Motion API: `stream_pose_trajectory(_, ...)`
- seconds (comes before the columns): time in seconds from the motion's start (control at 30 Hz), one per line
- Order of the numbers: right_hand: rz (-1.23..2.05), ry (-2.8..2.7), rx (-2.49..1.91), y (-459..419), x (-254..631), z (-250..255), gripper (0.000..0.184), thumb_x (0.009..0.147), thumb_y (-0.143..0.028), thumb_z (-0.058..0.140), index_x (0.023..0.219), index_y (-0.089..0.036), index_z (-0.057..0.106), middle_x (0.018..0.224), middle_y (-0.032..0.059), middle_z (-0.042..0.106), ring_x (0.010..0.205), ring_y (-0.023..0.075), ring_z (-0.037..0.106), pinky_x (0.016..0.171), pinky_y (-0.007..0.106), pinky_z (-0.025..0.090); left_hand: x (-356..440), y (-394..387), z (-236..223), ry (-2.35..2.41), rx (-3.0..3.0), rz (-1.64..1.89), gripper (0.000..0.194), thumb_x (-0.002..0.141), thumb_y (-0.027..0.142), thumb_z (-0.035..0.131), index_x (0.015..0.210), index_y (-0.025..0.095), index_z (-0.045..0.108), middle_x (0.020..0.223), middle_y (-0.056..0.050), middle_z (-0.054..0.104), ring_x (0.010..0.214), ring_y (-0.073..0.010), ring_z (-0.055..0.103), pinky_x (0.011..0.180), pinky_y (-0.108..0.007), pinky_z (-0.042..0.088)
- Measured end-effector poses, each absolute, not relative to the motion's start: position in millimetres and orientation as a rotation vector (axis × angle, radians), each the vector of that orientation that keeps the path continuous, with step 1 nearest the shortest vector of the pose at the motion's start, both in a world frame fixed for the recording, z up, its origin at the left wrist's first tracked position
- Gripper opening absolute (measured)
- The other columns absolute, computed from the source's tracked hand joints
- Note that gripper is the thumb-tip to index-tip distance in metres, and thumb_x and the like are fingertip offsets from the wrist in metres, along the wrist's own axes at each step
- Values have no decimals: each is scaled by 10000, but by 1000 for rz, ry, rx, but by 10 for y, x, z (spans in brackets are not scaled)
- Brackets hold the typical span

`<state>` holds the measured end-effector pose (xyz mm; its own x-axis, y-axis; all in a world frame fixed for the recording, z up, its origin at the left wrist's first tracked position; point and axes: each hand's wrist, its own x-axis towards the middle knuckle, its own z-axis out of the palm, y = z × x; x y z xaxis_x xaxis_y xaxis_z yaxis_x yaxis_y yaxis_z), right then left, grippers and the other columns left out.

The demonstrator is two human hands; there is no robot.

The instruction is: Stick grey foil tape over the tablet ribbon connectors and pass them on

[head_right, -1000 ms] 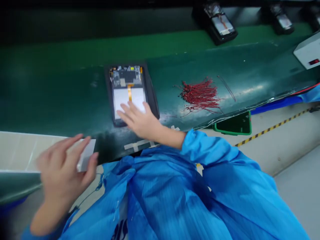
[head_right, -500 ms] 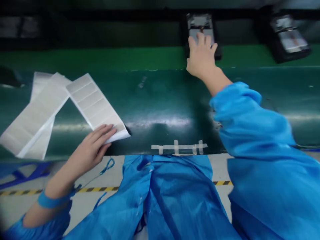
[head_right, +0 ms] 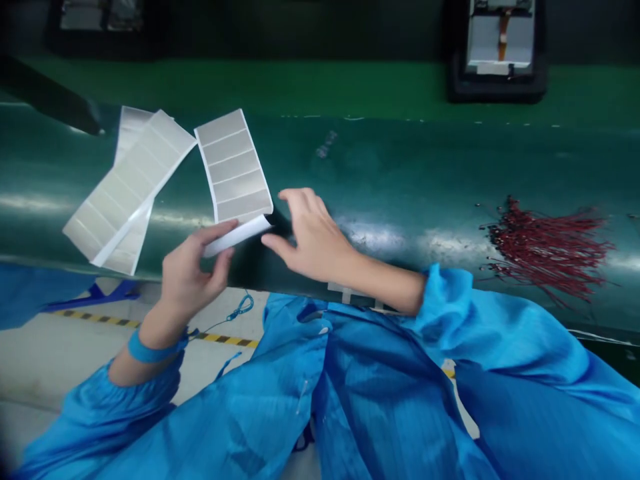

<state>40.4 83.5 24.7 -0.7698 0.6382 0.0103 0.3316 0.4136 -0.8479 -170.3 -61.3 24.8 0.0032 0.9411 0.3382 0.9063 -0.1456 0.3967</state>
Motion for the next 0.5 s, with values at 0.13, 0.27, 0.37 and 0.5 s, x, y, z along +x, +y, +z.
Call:
stream_pose_trajectory(0.13,1973,-1814,-928,902,343,207,274,901,-421,668,1037,-204,571,1003,33,676,893,163,625,806,294,526,-1339,-663,135,2037,2217,968,520,998,216,648,1497,161,511,1452,-176,667,1351,-290,665,1120,-439,580)
stream_pose_trajectory(0.27,1775,-2015,-806,1107,379,490,114,754,-150,612,849,-199,570,777,-47,574,722,112,531,670,243,432,-1303,-512,358,1829,2218,929,530,1055,384,573,1526,157,486,1583,-194,552,1481,-302,549,1209,-495,501)
stream_pose_trajectory(0.37,1595,-2504,-500,1234,510,1007,133,757,-100,594,832,-204,629,784,-44,610,777,124,575,732,253,458,-1442,-356,757,1912,2337,870,637,1028,506,619,1531,135,490,1640,-185,479,1557,-347,427,1278,-571,383)
stream_pose_trajectory(0.5,1003,-2672,-640,1217,624,1519,192,901,-217,648,1081,-224,714,1061,41,716,1142,272,655,1005,415,508,-1477,-248,1213,1809,2209,793,299,1028,452,663,1100,176,751,994,10,765,890,-154,706,859,-306,587)
